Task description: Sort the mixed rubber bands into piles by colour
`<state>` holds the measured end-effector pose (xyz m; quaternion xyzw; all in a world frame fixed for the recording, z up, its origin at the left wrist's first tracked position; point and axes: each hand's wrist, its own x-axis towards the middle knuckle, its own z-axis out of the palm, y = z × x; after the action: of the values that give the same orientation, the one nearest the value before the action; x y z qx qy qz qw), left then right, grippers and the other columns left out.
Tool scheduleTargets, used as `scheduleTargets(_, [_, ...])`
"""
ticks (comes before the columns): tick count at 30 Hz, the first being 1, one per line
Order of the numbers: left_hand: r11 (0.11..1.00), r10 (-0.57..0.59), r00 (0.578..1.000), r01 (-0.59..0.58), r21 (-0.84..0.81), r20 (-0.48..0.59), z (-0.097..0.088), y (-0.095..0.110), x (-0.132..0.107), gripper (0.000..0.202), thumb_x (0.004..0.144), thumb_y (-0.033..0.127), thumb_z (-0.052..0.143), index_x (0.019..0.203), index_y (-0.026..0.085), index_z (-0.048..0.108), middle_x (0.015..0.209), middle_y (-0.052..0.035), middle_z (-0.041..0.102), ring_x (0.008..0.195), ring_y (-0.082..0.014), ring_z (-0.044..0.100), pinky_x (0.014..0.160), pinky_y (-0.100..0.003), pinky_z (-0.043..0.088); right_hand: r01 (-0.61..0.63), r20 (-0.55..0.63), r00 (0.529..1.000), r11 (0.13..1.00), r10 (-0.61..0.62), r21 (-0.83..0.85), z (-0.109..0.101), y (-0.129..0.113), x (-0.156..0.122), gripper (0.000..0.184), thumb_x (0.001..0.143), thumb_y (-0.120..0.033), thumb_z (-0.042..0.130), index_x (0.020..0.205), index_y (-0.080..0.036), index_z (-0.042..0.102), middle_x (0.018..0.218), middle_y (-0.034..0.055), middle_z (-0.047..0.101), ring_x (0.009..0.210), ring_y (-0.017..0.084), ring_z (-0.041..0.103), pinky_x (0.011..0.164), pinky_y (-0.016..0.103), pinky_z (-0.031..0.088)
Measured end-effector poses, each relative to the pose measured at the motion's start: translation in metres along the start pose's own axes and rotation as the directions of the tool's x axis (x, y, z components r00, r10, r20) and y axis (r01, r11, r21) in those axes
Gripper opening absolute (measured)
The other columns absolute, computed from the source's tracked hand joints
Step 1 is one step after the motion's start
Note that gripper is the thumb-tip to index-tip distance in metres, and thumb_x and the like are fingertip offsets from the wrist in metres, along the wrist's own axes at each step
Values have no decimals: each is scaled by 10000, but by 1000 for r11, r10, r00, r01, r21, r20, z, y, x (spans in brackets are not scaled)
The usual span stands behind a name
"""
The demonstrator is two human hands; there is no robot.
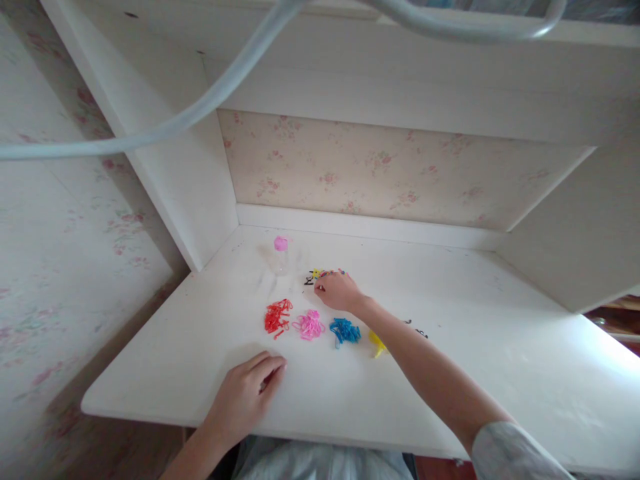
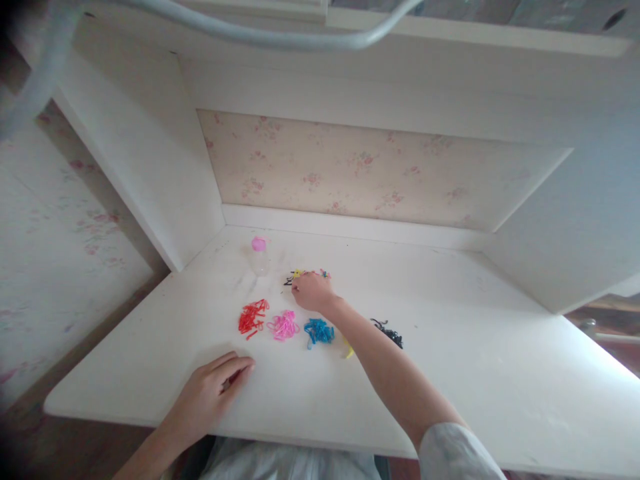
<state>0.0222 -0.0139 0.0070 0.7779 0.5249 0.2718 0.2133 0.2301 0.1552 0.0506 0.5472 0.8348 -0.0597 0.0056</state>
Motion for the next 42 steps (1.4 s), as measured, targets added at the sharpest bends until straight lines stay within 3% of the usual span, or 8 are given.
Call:
scheduleTargets(6, [997,-43,998,45,-66,37,-6,-1,0,207,917,279,400,894,237,601,834,8,632,719,-110,584,664,-203,461,-18,21,1000,1000,18,5,-7,5,30,340,861,-266,373,1031,-256,667,1030,61,681,917,216,616,707,276,435])
scheduleTargets(12, [994,-48,997,54,-99,65,-7,-5,1,216,918,309,401,889,239,603,828,11,627,716,-110,574,663,-205,456,96,121,988,995,-93,-19,-10,25,21,283,810,-343,495,1031,-322,670,1076,-18,669,963,182,596,765,238,422])
scheduleTargets(19, [995,-13,1000,15,-101,25,-4,-8,1,230,913,304,402,894,239,621,835,-8,644,718,-126,591,656,-216,478,119,83,990,991,-114,-56,0,13,12,270,883,-277,420,937,-273,684,1073,5,649,989,191,573,880,319,383])
scheduleTargets(22, [995,-1,1000,3,-102,14,-3,-10,1,212,908,291,415,892,243,621,850,-7,653,736,-131,598,678,-226,481,112,36,993,993,-112,-23,-10,17,-5,288,897,-266,389,942,-256,674,1074,12,643,1001,173,556,854,276,385])
scheduleTargets(26, [992,-3,1000,5,-130,9,-4,-12,6,202,900,300,440,901,241,633,823,-2,662,706,-127,595,648,-215,479,54,3,999,998,-54,23,-23,41,-54,291,886,-273,388,936,-240,673,1019,24,654,896,153,579,769,237,395])
scheduleTargets(32, [992,21,999,-16,-127,44,-13,2,29,214,896,325,449,880,236,643,829,8,670,715,-124,596,651,-214,473,-31,46,999,996,27,78,-14,81,-118,227,822,-266,462,830,-263,689,885,-8,674,754,132,597,661,221,382])
scheduleTargets(37, [993,97,994,-93,-67,47,-23,19,59,226,889,318,454,907,230,662,875,4,687,785,-132,615,720,-229,474,-89,32,996,992,87,89,-9,93,-127,194,767,-270,512,832,-276,694,860,-12,684,762,145,605,664,230,377])
scheduleTargets(42, [993,114,991,-115,6,74,-27,25,84,268,889,317,430,835,224,675,768,15,675,662,-115,592,605,-209,442,-90,23,996,990,88,107,-12,98,-126,202,744,-243,510,814,-273,697,846,-14,691,741,143,610,640,224,377])
